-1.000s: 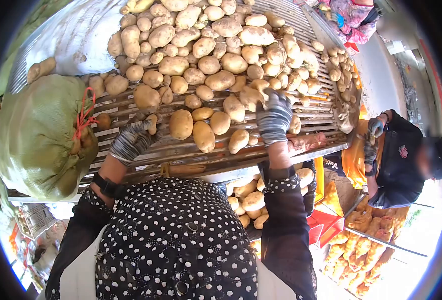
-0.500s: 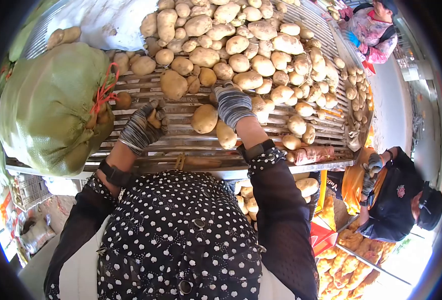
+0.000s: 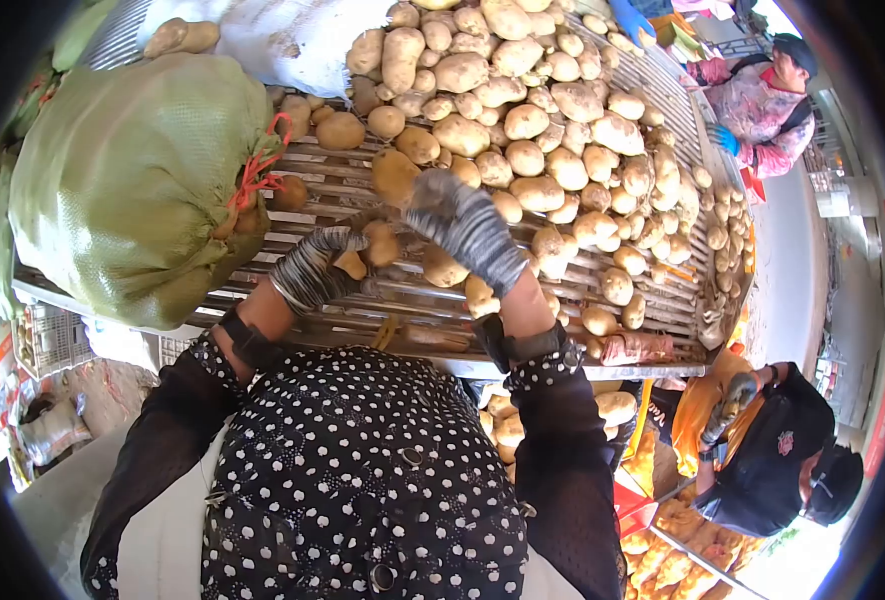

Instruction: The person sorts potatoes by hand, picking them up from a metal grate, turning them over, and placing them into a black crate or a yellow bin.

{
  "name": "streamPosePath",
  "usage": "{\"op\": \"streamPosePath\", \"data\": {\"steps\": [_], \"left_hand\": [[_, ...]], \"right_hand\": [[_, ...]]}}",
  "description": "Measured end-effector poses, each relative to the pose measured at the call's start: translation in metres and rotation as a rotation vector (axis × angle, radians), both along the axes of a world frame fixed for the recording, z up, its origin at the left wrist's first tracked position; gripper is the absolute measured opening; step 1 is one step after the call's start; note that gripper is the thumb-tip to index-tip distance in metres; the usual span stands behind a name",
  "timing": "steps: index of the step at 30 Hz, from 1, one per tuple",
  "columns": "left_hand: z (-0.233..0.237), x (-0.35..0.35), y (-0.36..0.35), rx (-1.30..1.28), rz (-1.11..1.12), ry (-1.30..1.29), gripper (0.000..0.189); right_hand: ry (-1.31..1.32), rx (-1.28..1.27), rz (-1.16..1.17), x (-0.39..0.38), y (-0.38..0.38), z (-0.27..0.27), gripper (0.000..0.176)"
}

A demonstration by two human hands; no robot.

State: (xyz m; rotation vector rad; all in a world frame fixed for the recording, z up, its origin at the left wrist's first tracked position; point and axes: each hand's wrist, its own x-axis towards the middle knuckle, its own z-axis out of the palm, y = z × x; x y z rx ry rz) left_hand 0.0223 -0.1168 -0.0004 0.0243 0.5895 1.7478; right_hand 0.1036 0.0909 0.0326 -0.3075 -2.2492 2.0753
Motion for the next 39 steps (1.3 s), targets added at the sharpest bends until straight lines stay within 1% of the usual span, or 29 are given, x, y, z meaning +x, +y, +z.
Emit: {"op": "streamPosePath", "data": {"steps": [1,2,3,4,5,6,7,8,9,11,12,13,15,16,17,19,20,22,24,25,26,27,29,30,31,33,36,37,39], "left_hand": [[-0.009,-0.003,-0.003,-0.004,0.012,-0.002,0.035],[-0.017,-0.007,-0.008,0.012,-0.023,-0.048,0.033],[-0.021,-0.009,-0.013,0.026,-0.061,-0.096,0.030],[-0.021,-0.008,-0.017,0.001,-0.046,-0.072,0.028],[-0.016,-0.006,-0.019,-0.012,-0.048,-0.078,0.028],[-0.009,-0.004,-0.018,-0.006,0.002,0.063,0.029],[-0.001,-0.003,-0.018,0.003,0.049,0.203,0.029],[0.007,-0.006,-0.018,-0.025,0.020,0.132,0.029],[0.005,-0.006,-0.020,-0.029,0.016,0.131,0.029],[-0.001,-0.008,-0.020,-0.165,0.197,0.075,0.030],[-0.003,-0.012,-0.018,-0.050,0.163,0.097,0.031],[-0.005,-0.014,-0.017,-0.049,0.166,0.103,0.031],[-0.009,-0.015,-0.018,-0.118,0.261,0.058,0.029],[-0.012,-0.016,-0.019,-0.145,0.305,0.008,0.026],[-0.011,-0.019,-0.019,-0.146,0.296,0.013,0.026],[-0.011,-0.025,-0.023,-0.326,0.363,-0.119,0.023],[-0.015,-0.029,-0.028,-0.291,0.316,-0.101,0.022],[-0.016,-0.031,-0.032,-0.276,0.316,-0.115,0.021],[-0.015,-0.029,-0.029,-0.290,0.342,-0.145,0.020],[-0.017,-0.028,-0.028,-0.292,0.311,-0.155,0.020],[-0.020,-0.028,-0.029,-0.290,0.315,-0.154,0.020],[-0.023,-0.029,-0.028,-0.283,0.322,-0.149,0.020],[-0.025,-0.029,-0.023,-0.244,0.267,-0.157,0.020],[-0.022,-0.028,-0.021,-0.286,0.275,-0.149,0.019],[-0.021,-0.028,-0.021,-0.328,0.289,-0.140,0.019],[-0.023,-0.028,-0.019,-0.331,0.286,-0.147,0.018],[-0.020,-0.025,-0.017,-0.324,0.280,-0.153,0.019],[-0.018,-0.026,-0.016,-0.309,0.254,-0.152,0.020],[-0.017,-0.026,-0.016,-0.293,0.224,-0.152,0.020]], "right_hand": [[-0.001,-0.021,-0.074,-0.014,0.005,-0.007,0.044],[-0.101,0.262,-0.062,-0.031,0.007,0.010,0.043],[-0.122,0.524,-0.058,-0.047,0.012,0.014,0.044],[-0.152,0.785,-0.048,-0.062,0.006,0.035,0.046],[-0.171,0.850,0.023,-0.080,0.011,0.027,0.052],[-0.154,0.925,0.085,-0.098,0.012,0.018,0.056],[-0.160,0.916,0.080,-0.113,0.011,0.009,0.056],[-0.158,1.014,0.148,-0.125,0.010,-0.001,0.057],[-0.151,1.116,0.219,-0.130,0.008,-0.007,0.059],[-0.132,1.162,0.170,-0.131,0.005,-0.015,0.061],[-0.115,1.209,0.121,-0.131,0.005,-0.015,0.063],[-0.108,1.210,0.120,-0.130,0.008,-0.013,0.063],[-0.144,0.925,0.152,-0.122,0.009,-0.002,0.065],[-0.238,0.915,0.173,-0.119,0.010,-0.004,0.063],[-0.238,0.913,0.163,-0.108,0.009,-0.003,0.063],[-0.408,0.853,0.131,-0.068,-0.002,-0.003,0.063],[-0.410,0.852,0.129,-0.050,-0.006,-0.009,0.063],[-0.154,1.273,0.196,-0.009,-0.014,-0.026,0.063],[-0.193,1.289,0.180,0.030,-0.017,-0.017,0.064],[-0.229,1.312,0.176,0.047,-0.013,-0.014,0.066],[-0.209,1.245,0.185,0.063,-0.003,-0.024,0.069],[-0.257,1.287,0.166,0.078,-0.001,-0.017,0.066],[-0.249,1.342,0.148,0.108,0.019,-0.012,0.060],[-0.277,1.296,0.115,0.121,0.032,-0.017,0.056],[-0.396,1.381,0.122,0.135,0.045,-0.014,0.055],[-0.473,1.460,0.095,0.163,0.061,-0.015,0.055],[-0.575,1.412,-0.002,0.167,0.063,-0.009,0.056],[-0.522,1.305,-0.111,0.166,0.062,-0.004,0.056],[-0.385,1.172,-0.207,0.160,0.068,-0.005,0.054]]}}
